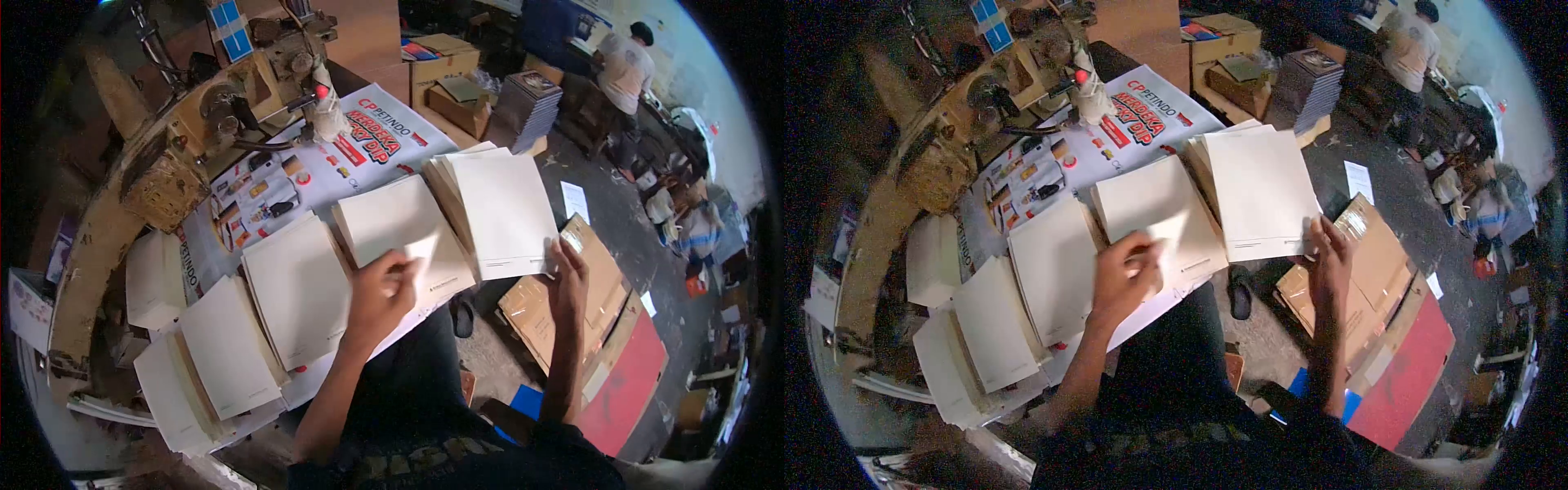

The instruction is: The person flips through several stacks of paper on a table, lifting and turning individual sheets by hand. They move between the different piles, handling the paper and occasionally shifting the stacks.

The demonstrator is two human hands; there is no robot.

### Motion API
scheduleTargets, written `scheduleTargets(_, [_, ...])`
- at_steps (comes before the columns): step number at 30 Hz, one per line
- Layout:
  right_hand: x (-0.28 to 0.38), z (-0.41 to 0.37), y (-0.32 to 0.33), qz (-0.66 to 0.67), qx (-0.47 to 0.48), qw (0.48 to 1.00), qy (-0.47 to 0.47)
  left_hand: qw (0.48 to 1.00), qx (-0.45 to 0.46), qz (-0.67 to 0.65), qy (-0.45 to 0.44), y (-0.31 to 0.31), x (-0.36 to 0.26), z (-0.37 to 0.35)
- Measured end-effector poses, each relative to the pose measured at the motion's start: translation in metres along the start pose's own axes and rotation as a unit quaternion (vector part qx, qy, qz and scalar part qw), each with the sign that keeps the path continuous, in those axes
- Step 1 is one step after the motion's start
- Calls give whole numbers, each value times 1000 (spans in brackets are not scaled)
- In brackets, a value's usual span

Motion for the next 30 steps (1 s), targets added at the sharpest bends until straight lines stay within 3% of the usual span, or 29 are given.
scheduleTargets(2, [-3, -14, -25, -4, -9, 1000, 12, 994, -110, -27, 0, 39, -5, -22])
scheduleTargets(4, [0, -28, -53, -58, -8, 997, 43, 991, -125, 25, -28, 71, -19, -45])
scheduleTargets(5, [0, -33, -68, -60, 19, 997, 37, 986, -103, 123, -39, 84, -15, -57])
scheduleTargets(6, [4, -38, -86, -64, 48, 996, 35, 985, -109, 130, -34, 90, -19, -65])
scheduleTargets(8, [-7, -39, -108, -108, 64, 991, 41, 916, -58, 392, -57, 88, -37, -79])
scheduleTargets(10, [-12, -44, -127, -130, 122, 984, 15, 902, -37, 429, -8, 92, -19, -88])
scheduleTargets(16, [-25, -51, -134, -80, 149, 984, -63, 969, -35, 243, 39, 112, 9, -90])
scheduleTargets(18, [-36, -47, -128, -30, 181, 982, -34, 968, -52, 237, 65, 118, 9, -95])
scheduleTargets(21, [-25, -41, -124, -45, 50, 984, -164, 971, -131, 164, 114, 129, 19, -106])
scheduleTargets(22, [-32, -32, -125, 29, 135, 977, -163, 968, -168, 110, 154, 132, 21, -112])
scheduleTargets(24, [-32, -27, -128, 58, 191, 956, -215, 964, -220, 68, 134, 138, 10, -120])
scheduleTargets(25, [-24, -29, -132, 60, 190, 957, -210, 959, -256, 48, 112, 142, 11, -124])
scheduleTargets(27, [-5, -38, -140, -159, 207, 957, -126, 952, -286, 59, 89, 153, 13, -140])
scheduleTargets(28, [-15, -33, -139, -160, 210, 957, -125, 943, -316, 70, 72, 159, 11, -146])
scheduleTargets(30, [-24, -28, -141, -232, 257, 937, 44, 941, -323, 76, 73, 169, 10, -157])
Point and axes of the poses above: each hand's wrist, its own z-axis towards the middle knuckle, its own y-axis out of the back of the hand, x = y × z, the point moved 5 cm from there along z, towards the middle knuckle, and after that the axes turned 2 degrees about -z, right-handed, at the moved point
